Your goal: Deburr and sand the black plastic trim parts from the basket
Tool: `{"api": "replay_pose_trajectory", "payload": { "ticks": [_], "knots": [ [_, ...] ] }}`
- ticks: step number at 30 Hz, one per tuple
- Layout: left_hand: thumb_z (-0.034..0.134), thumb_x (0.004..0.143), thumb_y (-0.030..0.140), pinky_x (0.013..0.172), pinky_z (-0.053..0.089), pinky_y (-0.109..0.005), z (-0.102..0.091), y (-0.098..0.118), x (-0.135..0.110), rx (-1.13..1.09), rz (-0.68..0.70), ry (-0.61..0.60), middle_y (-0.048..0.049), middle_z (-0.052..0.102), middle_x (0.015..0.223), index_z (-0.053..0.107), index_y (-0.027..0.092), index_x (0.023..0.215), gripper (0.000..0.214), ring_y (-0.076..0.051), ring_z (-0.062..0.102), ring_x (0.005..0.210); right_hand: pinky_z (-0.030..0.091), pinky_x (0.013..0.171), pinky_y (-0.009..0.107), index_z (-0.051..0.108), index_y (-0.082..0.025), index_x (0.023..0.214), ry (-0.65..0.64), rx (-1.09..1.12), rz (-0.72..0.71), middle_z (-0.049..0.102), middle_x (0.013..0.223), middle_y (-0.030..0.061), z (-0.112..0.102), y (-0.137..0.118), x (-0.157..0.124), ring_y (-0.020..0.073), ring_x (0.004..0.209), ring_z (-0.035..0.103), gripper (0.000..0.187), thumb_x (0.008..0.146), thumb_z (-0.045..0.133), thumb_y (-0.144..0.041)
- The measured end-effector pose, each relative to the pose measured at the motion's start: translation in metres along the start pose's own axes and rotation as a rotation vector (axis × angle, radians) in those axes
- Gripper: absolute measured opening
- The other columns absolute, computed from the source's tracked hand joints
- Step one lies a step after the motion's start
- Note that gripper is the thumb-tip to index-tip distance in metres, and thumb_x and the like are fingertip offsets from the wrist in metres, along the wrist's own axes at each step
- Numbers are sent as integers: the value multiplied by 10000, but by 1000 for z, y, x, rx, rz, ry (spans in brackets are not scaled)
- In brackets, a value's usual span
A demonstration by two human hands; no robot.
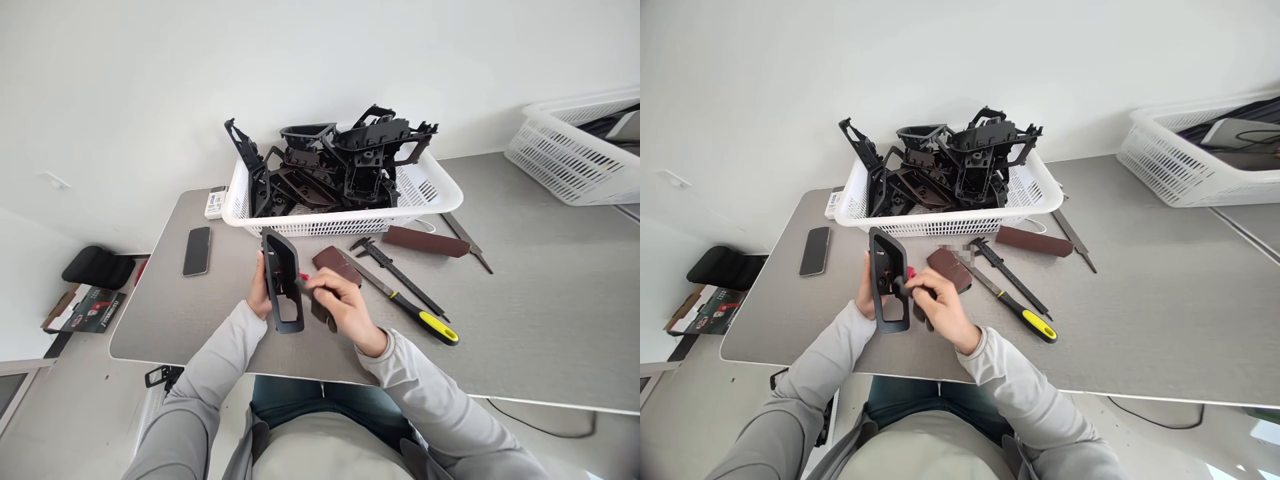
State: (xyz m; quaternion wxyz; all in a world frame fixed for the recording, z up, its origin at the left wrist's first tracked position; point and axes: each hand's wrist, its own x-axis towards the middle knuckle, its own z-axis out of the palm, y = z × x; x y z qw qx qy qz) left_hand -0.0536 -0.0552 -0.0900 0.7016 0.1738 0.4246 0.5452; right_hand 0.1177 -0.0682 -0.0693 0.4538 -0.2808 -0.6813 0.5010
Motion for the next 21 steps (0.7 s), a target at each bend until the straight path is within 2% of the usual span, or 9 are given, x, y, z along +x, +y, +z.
{"api": "replay_pose_trajectory", "payload": {
  "ticks": [2, 4, 7, 9, 11, 13, 15, 18, 21],
  "knots": [
    [602, 646, 835, 797, 561, -373, 4, -5, -2, 38, 89, 67, -80, 744, 818, 702, 158, 894, 728, -270, 709, 910, 497, 732, 310, 648, -215, 923, 119, -48, 57, 618, 904, 42, 4, 3, 2, 165, 801, 602, 126, 894, 527, -235],
    [598, 636, 841, 784, 555, -355, 8, -10, -4, 92, 214, 157, -68, 735, 797, 692, 166, 882, 725, -264, 706, 916, 499, 775, 340, 631, -208, 967, 38, -76, 95, 633, 971, 58, 14, 6, 0, 187, 849, 609, 146, 846, 621, -289],
    [656, 607, 812, 743, 540, -332, 11, -15, -8, 128, 350, 219, -32, 718, 806, 665, 201, 948, 700, -228, 699, 836, 488, 693, 324, 600, -205, 952, -86, -50, 220, 629, 811, 14, 26, 9, -4, 170, 714, 589, 177, 809, 654, -294],
    [656, 595, 821, 735, 531, -331, 9, -14, -8, 88, 419, 213, -20, 709, 844, 648, 229, 997, 716, -219, 686, 822, 473, 638, 300, 609, -208, 914, -86, 75, 300, 613, 746, -10, 24, 8, -3, 149, 642, 558, 171, 783, 663, -304],
    [637, 615, 825, 784, 525, -344, 7, -11, -8, 39, 463, 154, -30, 710, 940, 644, 246, 1040, 718, -235, 676, 919, 475, 615, 284, 619, -210, 843, -25, 297, 391, 622, 736, -14, 15, 5, 1, 144, 634, 566, 177, 727, 691, -323],
    [707, 625, 742, 846, 515, -362, 4, -7, -7, 37, 437, 44, -46, 707, 1025, 643, 244, 1070, 671, -263, 655, 1034, 476, 579, 271, 611, -209, 777, 60, 519, 524, 626, 685, -22, 3, 1, 6, 141, 595, 575, 179, 672, 704, -320],
    [814, 596, 577, 835, 516, -375, 2, -4, -7, 70, 327, -57, -53, 709, 1004, 629, 226, 1093, 636, -281, 658, 1028, 465, 546, 256, 618, -198, 736, 107, 604, 633, 629, 640, -25, -7, -1, 11, 134, 557, 572, 164, 627, 702, -286],
    [872, 541, 379, 694, 520, -333, 0, -1, -7, 86, 216, -70, -12, 690, 883, 586, 218, 1097, 646, -223, 678, 807, 436, 515, 241, 657, -177, 710, 84, 501, 690, 637, 623, -13, -18, 1, 14, 125, 538, 557, 142, 613, 705, -269],
    [888, 512, 335, 573, 484, -271, 1, 0, -8, 120, 190, -56, 28, 657, 820, 544, 225, 1093, 684, -138, 614, 628, 467, 568, 266, 709, -182, 809, 198, 272, 575, 686, 733, 15, -27, 8, 17, 155, 630, 605, 191, 694, 689, -333]
  ]
}}
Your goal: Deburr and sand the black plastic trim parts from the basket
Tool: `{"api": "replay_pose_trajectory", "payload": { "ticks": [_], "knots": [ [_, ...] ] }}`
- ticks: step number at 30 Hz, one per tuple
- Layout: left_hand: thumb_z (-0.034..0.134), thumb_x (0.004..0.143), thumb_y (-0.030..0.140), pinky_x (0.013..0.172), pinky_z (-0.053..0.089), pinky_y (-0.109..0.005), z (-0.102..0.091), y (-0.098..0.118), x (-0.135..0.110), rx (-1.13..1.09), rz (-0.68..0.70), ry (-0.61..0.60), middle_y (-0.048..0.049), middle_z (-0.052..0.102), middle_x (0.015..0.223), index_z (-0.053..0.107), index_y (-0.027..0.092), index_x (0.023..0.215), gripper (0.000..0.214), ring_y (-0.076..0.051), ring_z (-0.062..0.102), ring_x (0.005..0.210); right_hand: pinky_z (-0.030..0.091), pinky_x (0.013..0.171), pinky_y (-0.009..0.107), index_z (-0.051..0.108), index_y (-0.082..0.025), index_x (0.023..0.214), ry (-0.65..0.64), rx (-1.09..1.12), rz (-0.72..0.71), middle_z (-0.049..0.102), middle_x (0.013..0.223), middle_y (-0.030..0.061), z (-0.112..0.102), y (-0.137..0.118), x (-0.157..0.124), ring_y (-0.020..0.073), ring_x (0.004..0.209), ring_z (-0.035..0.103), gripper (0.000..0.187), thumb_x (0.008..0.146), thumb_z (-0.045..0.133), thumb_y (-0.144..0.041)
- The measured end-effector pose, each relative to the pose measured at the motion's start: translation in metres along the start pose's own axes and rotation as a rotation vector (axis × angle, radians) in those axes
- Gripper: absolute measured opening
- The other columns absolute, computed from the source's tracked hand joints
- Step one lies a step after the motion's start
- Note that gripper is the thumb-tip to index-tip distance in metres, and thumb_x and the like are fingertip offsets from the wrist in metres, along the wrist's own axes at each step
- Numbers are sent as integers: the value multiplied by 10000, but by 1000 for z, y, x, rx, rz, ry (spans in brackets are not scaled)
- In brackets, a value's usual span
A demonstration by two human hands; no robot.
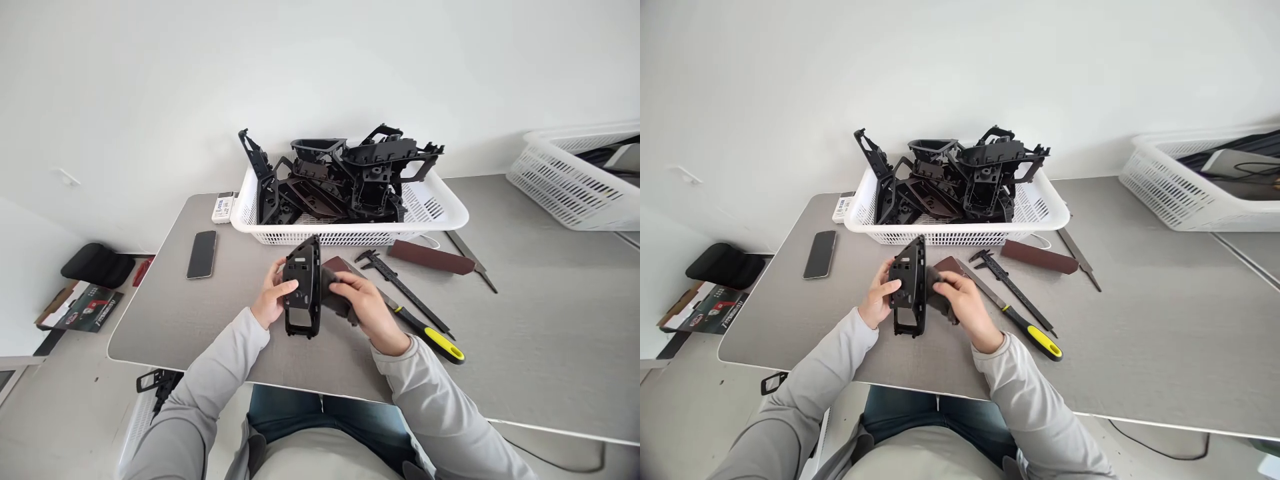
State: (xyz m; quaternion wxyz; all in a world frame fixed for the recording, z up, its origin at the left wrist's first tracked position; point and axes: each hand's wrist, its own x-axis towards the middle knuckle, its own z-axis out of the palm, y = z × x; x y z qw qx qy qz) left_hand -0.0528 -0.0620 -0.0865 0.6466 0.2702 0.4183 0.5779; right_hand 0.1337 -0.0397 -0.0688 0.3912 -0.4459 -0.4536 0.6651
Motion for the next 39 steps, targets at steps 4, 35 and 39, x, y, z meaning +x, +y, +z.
{"api": "replay_pose_trajectory", "payload": {
  "ticks": [4, 35, 39],
  "knots": [
    [907, 507, 310, 656, 501, -279, 1, -4, -1, 140, -57, -134, 16, 662, 863, 519, 226, 1116, 726, -141, 621, 713, 526, 785, 376, 699, -208, 1053, 323, -249, -452, 720, 993, 60, -13, -5, 6, 223, 892, 652, 275, 823, 600, -323],
    [833, 636, 322, 867, 454, -354, 7, 11, -15, 715, -136, -344, -47, 626, 1041, 491, 205, 1126, 609, -218, 594, 950, 554, 684, 366, 711, -211, 677, 114, -927, -691, 643, 815, 65, -31, -15, 5, 200, 747, 625, 340, 785, 440, -37],
    [843, 607, 317, 866, 453, -348, 8, 10, -14, 725, -93, -339, -33, 607, 1011, 493, 204, 1066, 588, -215, 576, 950, 570, 799, 385, 734, -216, 959, -41, -777, -779, 670, 1002, 73, -14, -15, -2, 210, 899, 651, 328, 831, 469, -71]
  ]
}}
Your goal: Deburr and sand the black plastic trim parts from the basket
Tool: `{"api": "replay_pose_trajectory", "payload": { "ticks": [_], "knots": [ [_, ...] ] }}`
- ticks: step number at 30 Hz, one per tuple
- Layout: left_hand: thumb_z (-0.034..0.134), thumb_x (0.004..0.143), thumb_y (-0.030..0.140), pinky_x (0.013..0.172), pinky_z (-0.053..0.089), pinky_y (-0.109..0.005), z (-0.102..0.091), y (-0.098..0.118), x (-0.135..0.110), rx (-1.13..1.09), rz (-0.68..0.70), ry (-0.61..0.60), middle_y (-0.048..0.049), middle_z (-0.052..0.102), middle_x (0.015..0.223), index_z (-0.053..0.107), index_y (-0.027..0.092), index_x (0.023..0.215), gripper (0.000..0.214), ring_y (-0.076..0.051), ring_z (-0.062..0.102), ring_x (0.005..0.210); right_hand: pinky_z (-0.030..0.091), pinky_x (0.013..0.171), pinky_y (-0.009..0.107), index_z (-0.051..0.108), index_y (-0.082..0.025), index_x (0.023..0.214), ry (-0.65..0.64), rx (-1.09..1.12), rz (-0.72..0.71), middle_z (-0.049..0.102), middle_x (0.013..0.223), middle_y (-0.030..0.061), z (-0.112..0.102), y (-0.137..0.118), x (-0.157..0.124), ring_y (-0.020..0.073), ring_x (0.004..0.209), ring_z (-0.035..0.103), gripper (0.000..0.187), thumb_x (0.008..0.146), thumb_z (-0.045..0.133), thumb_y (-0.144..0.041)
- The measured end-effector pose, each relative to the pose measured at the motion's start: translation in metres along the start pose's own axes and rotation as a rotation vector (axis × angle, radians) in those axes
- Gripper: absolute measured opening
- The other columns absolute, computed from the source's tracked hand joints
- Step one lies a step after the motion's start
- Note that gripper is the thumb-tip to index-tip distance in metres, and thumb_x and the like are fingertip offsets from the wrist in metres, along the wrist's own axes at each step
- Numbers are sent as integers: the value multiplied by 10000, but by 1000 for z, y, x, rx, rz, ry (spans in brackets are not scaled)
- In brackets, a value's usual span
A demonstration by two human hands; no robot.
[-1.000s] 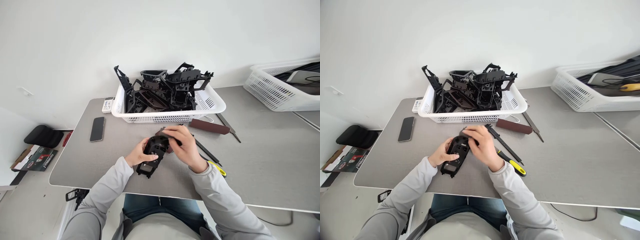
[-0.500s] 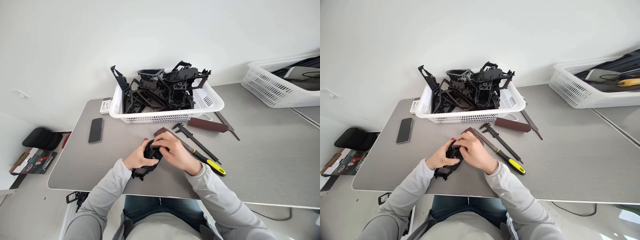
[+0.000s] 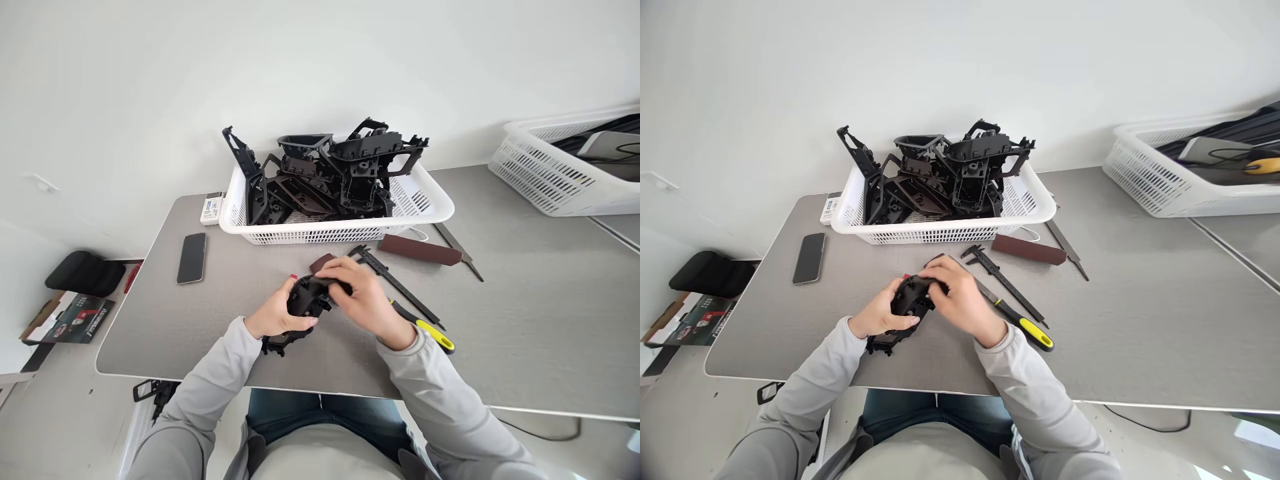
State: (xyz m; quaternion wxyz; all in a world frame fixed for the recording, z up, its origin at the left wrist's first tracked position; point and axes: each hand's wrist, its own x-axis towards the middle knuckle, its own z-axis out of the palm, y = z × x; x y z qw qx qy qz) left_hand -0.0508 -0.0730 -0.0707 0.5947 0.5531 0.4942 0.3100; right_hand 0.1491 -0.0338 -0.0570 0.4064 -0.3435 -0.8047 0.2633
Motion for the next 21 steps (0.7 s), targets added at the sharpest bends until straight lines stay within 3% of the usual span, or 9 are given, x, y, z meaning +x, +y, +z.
{"api": "replay_pose_trajectory", "payload": {
  "ticks": [2, 4, 9, 12, 14, 17, 19, 21],
  "knots": [
    [842, 598, 312, 845, 457, -344, 1, -1, 1, 27, 7, 5, -20, 586, 976, 486, 204, 1038, 576, -212, 564, 933, 567, 821, 408, 734, -213, 991, -115, 23, -104, 677, 1011, 85, 6, -7, -1, 226, 933, 636, 333, 846, 469, -73],
    [837, 602, 309, 831, 461, -344, 1, -1, 1, 45, -2, 3, -18, 576, 963, 481, 204, 1029, 565, -211, 560, 921, 565, 814, 428, 743, -205, 980, -175, -12, -120, 677, 988, 98, 8, -8, -3, 241, 927, 627, 330, 847, 471, -73],
    [824, 636, 307, 862, 465, -354, 0, 4, -2, -4, -43, -35, -45, 609, 1032, 484, 205, 1082, 570, -214, 581, 950, 563, 715, 380, 750, -210, 793, -31, -142, 115, 634, 831, 71, -5, 8, -2, 214, 776, 631, 312, 814, 469, -77],
    [833, 631, 292, 880, 466, -355, 0, 4, -3, -36, -18, -41, -50, 621, 1040, 496, 204, 1072, 563, -215, 588, 962, 565, 756, 361, 747, -224, 893, 86, -78, 152, 676, 909, 57, -7, 8, -1, 203, 818, 655, 307, 820, 480, -90],
    [844, 620, 287, 884, 466, -355, 1, 3, -2, -39, 8, -32, -47, 625, 1029, 506, 203, 1063, 564, -215, 590, 961, 566, 776, 357, 740, -230, 946, 70, -9, 94, 689, 966, 57, -3, 4, 0, 203, 871, 664, 318, 826, 478, -93],
    [849, 612, 301, 865, 467, -353, 1, -1, -1, -39, 2, -29, -41, 620, 1004, 510, 203, 1059, 569, -212, 590, 934, 563, 735, 355, 748, -219, 884, -55, -8, 35, 676, 905, 63, 1, 2, 0, 207, 838, 659, 314, 801, 478, -82],
    [845, 614, 313, 856, 466, -355, 2, -2, 0, -46, -22, -49, -41, 612, 998, 505, 200, 1063, 575, -210, 586, 922, 552, 693, 344, 753, -211, 829, -88, -61, 72, 656, 833, 58, 0, 6, -1, 200, 774, 648, 304, 782, 485, -75],
    [839, 619, 316, 857, 466, -358, 3, -2, 0, -60, -35, -69, -47, 610, 1011, 496, 199, 1072, 579, -209, 585, 924, 530, 650, 334, 744, -208, 756, -30, -143, 157, 642, 777, 50, -6, 14, -1, 191, 706, 630, 282, 768, 495, -76]
  ]
}}
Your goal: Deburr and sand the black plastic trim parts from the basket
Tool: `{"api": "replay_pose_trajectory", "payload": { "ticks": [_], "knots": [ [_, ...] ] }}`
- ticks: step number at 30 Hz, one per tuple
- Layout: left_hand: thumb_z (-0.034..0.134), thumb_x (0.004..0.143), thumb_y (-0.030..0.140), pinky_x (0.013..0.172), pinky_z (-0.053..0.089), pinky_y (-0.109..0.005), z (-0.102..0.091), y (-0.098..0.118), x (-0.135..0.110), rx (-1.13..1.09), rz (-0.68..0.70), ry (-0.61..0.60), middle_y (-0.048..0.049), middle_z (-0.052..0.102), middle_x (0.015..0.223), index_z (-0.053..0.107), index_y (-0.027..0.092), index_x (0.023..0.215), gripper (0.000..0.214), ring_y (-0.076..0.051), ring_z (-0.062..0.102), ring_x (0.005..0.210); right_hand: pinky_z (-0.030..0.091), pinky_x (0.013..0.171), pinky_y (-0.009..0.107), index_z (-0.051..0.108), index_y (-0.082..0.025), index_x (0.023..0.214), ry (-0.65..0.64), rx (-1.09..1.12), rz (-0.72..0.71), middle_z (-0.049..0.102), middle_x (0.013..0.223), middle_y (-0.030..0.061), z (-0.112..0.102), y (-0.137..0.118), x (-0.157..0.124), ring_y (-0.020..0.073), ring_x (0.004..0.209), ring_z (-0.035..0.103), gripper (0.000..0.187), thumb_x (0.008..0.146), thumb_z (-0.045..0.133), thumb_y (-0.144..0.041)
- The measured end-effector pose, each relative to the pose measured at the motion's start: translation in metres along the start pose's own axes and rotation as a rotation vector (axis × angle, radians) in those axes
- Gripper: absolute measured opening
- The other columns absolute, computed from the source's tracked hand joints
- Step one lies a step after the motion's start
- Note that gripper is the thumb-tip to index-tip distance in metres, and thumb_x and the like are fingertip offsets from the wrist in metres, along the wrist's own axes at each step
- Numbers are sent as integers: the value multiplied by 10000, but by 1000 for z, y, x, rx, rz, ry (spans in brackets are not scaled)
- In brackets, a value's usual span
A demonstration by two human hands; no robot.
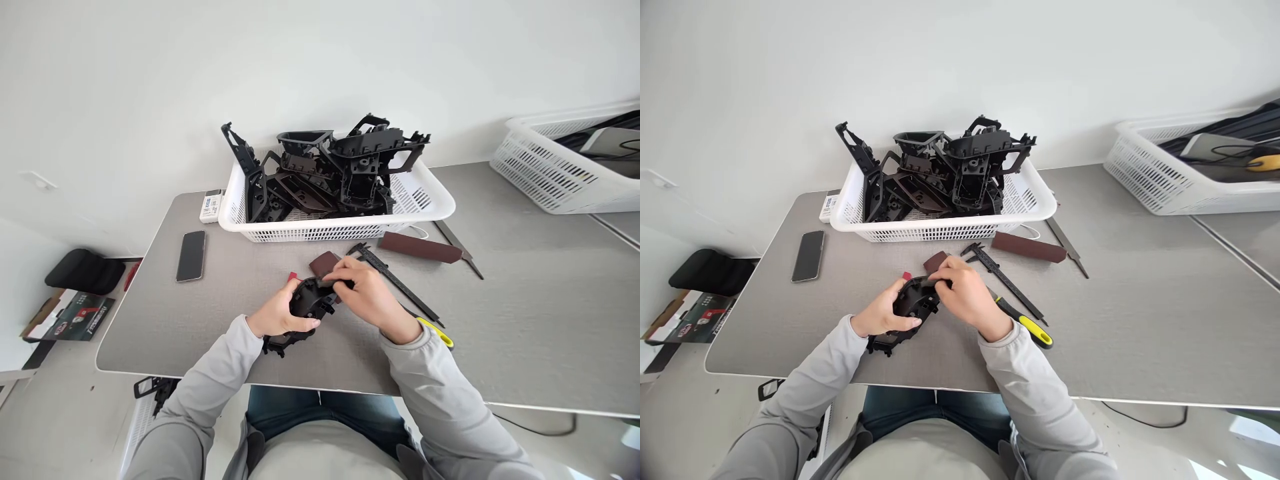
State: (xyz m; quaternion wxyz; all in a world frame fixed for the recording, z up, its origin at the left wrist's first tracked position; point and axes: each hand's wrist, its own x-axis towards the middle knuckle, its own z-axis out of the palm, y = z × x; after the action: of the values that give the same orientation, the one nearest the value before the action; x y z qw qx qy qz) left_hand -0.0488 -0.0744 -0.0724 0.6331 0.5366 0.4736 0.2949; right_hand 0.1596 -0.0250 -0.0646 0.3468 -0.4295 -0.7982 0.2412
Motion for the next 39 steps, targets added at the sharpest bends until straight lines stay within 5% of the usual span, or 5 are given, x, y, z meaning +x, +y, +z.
{"api": "replay_pose_trajectory", "payload": {
  "ticks": [5, 11, 19, 28, 39],
  "knots": [
    [827, 627, 300, 856, 475, -355, 0, 5, -2, -29, 13, 20, -55, 620, 1050, 485, 208, 1083, 577, -207, 593, 935, 527, 674, 356, 734, -222, 760, 184, -41, 101, 663, 804, 48, -8, 14, 3, 205, 723, 637, 261, 769, 508, -92],
    [831, 620, 294, 893, 470, -365, -1, 2, 0, -17, 49, 75, -54, 637, 1026, 511, 196, 1076, 565, -214, 598, 953, 544, 742, 390, 737, -203, 889, 36, -68, -148, 673, 881, 84, 5, -3, -1, 237, 837, 625, 334, 794, 458, -45],
    [828, 639, 311, 896, 465, -372, -3, -1, 1, -14, 31, 35, -70, 624, 1060, 494, 190, 1095, 578, -218, 598, 967, 516, 670, 360, 691, -194, 695, 68, -208, 70, 654, 747, 67, -3, -3, -5, 226, 743, 616, 249, 769, 483, -79],
    [804, 537, 248, 857, 475, -387, -4, -5, 6, 119, 122, 128, -33, 601, 959, 488, 191, 1012, 573, -246, 588, 936, 542, 753, 396, 744, -196, 963, -132, 26, -459, 703, 993, 85, 17, -41, -12, 214, 843, 580, 374, 817, 459, -3],
    [872, 561, 336, 865, 490, -369, -8, -7, 5, -153, 122, 239, -63, 669, 1027, 550, 181, 1062, 615, -231, 629, 957, 538, 675, 415, 737, -205, 824, 334, -193, 45, 688, 803, 80, -5, 9, -5, 252, 759, 615, 295, 780, 488, -51]
  ]
}}
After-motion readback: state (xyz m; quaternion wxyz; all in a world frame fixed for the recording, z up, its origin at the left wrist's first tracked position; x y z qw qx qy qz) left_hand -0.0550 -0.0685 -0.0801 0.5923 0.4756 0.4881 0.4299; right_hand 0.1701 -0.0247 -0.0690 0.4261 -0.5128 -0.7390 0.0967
